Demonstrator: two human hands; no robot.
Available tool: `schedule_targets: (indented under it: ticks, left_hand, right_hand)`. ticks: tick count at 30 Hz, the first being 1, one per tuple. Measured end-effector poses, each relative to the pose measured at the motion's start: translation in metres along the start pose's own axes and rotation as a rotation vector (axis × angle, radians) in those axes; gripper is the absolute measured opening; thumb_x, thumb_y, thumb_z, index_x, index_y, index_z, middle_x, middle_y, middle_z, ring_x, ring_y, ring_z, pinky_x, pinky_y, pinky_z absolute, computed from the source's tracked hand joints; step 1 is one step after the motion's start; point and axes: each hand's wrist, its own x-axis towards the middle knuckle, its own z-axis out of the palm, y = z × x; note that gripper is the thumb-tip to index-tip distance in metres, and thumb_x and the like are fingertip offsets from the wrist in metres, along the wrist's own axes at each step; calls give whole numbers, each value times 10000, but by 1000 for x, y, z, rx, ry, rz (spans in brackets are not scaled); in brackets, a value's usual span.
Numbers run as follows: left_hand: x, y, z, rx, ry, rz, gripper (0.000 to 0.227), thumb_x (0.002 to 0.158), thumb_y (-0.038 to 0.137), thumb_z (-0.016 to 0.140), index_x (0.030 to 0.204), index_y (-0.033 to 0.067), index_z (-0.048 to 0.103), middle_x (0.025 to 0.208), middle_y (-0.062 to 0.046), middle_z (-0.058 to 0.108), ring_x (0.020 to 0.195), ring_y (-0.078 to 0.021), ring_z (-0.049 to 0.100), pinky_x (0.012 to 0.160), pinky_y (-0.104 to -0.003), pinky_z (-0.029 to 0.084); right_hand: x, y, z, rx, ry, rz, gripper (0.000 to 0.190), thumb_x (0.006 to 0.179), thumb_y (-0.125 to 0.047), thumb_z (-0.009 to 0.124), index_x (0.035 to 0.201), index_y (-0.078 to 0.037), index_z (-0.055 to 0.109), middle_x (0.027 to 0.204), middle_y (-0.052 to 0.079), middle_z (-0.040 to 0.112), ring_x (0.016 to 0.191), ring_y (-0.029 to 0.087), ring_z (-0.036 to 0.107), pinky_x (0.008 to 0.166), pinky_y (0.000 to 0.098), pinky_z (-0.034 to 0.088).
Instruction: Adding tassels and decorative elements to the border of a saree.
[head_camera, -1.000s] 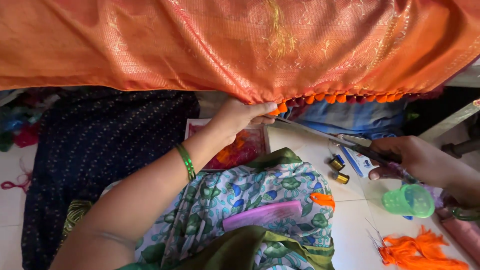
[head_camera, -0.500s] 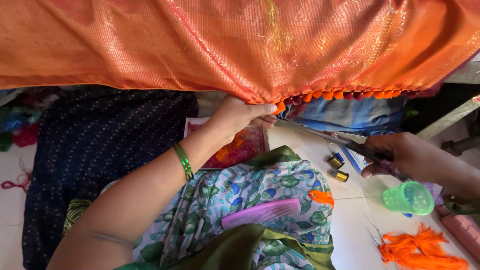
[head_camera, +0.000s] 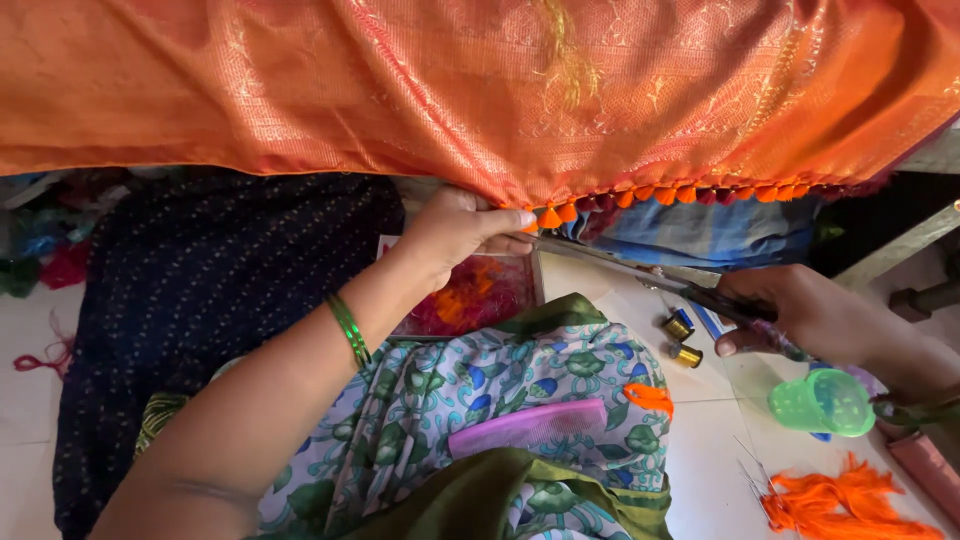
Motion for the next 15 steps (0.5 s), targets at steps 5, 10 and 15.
schedule_targets:
  ticks: [5, 10, 15]
  left_hand:
    - [-1, -1, -2, 1, -49, 41, 283, 880, 62, 726, 1129, -69, 694, 1011, -148, 760, 837, -225, 764, 767, -351, 663]
    - [2, -5, -7, -29, -42, -6, 225, 868, 64, 738, 1042, -74, 702, 951, -158, 761, 808, -228, 768, 749, -364, 670]
    - [-1, -2, -9, 37, 37, -2, 293, 883, 204, 754, 1085, -8, 728, 1010, -97, 763, 923, -189, 731, 846, -357, 620]
  right_hand:
    - [11, 3, 2, 61, -13, -55, 488, 694, -372, 912, 1006, -51, 717, 743, 101, 683, 677, 158, 566, 650, 405, 516]
    - [13, -4, 2, 21, 18, 3, 484, 652, -337, 959, 981, -53, 746, 652, 124, 678, 651, 162, 538, 641, 402, 509]
    - [14, 6, 13, -63, 12, -95, 510, 642, -359, 960, 1001, -78, 731, 683, 102, 706, 620, 190, 580, 644, 399, 518]
